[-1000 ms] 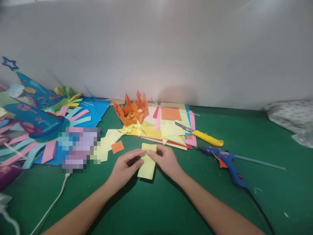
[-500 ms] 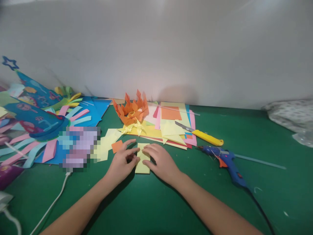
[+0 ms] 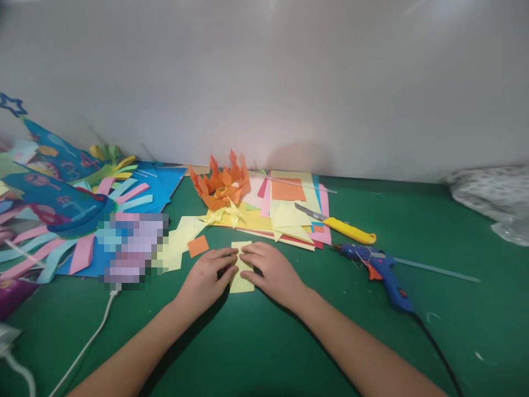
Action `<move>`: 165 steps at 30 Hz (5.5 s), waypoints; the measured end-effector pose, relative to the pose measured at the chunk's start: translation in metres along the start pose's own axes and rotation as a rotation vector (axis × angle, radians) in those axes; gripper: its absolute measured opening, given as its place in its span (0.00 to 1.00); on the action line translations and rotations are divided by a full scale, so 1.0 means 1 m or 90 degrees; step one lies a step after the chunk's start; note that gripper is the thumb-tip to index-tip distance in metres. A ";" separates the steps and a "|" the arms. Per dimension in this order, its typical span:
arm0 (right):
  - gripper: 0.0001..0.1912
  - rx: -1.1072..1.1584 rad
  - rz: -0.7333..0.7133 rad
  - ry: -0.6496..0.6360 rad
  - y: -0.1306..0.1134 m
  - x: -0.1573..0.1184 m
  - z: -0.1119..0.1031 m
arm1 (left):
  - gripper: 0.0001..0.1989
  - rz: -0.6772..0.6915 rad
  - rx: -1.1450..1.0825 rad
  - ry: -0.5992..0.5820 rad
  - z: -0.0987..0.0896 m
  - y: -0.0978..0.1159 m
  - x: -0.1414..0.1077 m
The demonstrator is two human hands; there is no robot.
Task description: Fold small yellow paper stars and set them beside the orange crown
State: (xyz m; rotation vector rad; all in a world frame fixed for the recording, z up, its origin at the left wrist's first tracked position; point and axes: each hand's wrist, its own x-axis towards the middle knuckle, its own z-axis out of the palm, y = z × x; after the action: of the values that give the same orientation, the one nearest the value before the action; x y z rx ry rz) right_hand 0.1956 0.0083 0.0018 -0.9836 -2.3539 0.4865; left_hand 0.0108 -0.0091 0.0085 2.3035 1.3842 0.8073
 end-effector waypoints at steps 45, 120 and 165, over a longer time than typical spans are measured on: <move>0.10 -0.002 0.106 -0.019 0.006 -0.003 -0.007 | 0.11 -0.038 0.050 -0.053 -0.002 -0.003 -0.001; 0.09 0.034 -0.071 -0.091 -0.007 -0.017 -0.019 | 0.11 -0.062 -0.153 0.001 -0.005 -0.017 -0.008; 0.08 0.079 0.166 -0.102 -0.002 -0.015 -0.025 | 0.07 -0.021 -0.059 -0.127 -0.013 -0.009 -0.011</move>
State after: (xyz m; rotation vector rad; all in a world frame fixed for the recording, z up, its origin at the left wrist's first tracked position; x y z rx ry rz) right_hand 0.2186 -0.0014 0.0172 -1.2388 -2.3097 0.8291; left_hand -0.0071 -0.0144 0.0111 2.2175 1.2667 0.6001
